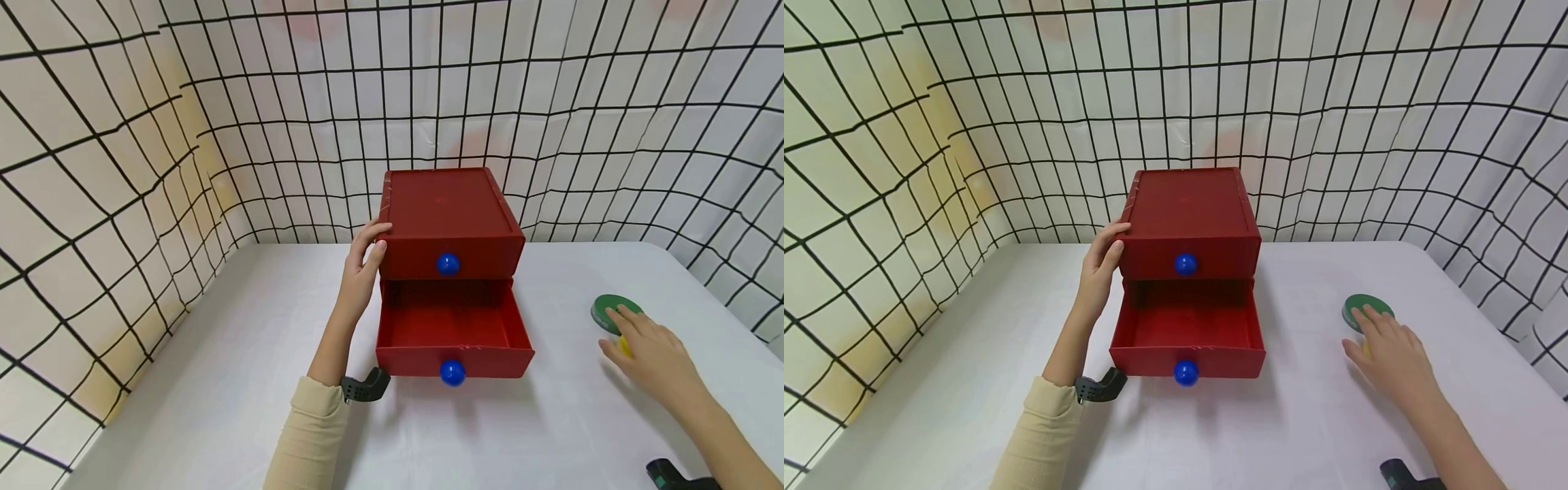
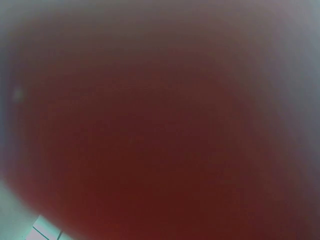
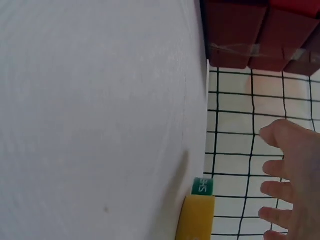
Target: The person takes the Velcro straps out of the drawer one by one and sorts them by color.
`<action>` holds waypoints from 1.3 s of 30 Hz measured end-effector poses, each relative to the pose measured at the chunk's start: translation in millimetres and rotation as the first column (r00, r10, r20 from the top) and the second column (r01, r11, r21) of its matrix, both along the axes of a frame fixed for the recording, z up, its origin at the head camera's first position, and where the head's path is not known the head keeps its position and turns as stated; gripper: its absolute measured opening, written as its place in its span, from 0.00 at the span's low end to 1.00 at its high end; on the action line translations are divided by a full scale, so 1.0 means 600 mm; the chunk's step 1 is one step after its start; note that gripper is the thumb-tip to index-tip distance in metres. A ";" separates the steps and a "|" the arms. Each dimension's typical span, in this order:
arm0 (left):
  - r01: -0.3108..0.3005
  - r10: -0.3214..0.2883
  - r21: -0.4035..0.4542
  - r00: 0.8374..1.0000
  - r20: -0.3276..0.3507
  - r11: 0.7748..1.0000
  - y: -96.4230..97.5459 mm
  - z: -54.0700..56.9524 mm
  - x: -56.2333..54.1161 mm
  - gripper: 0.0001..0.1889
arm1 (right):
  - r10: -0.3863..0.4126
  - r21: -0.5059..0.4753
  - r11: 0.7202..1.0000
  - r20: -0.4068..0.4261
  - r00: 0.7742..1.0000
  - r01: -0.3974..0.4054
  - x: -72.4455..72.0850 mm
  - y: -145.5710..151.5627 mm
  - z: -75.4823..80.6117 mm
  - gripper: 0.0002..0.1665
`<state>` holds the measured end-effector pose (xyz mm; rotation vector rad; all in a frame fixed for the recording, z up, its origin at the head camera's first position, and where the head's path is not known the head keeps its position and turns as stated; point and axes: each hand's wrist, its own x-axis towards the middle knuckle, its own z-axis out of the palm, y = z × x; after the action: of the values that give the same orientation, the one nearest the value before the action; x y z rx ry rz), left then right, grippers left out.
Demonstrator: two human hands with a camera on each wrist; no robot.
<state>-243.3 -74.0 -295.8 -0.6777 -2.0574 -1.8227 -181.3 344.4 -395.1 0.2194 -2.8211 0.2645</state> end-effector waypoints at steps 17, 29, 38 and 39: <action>-0.005 0.005 -0.002 1.000 0.003 1.000 -0.004 -0.001 0.003 0.17 | 0.123 -0.034 0.990 -0.259 0.958 -0.136 0.029 -0.103 0.033 0.33; 0.002 -0.002 -0.002 1.000 -0.002 1.000 -0.002 0.000 0.003 0.17 | 0.180 -0.078 0.971 -0.390 0.903 -0.227 0.061 -0.162 0.068 0.32; -0.001 0.001 0.000 1.000 0.010 1.000 -0.001 -0.002 -0.002 0.17 | 0.291 0.007 0.947 -0.449 0.845 -0.322 0.067 -0.206 0.073 0.34; -0.002 0.002 0.000 1.000 0.012 1.000 -0.001 -0.001 -0.002 0.17 | 0.304 0.023 0.944 -0.454 0.838 -0.330 0.068 -0.212 0.074 0.35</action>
<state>-244.5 -74.6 -296.7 -0.6668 -2.0648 -1.8297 -140.7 217.5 -350.8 0.6516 -2.2985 0.3163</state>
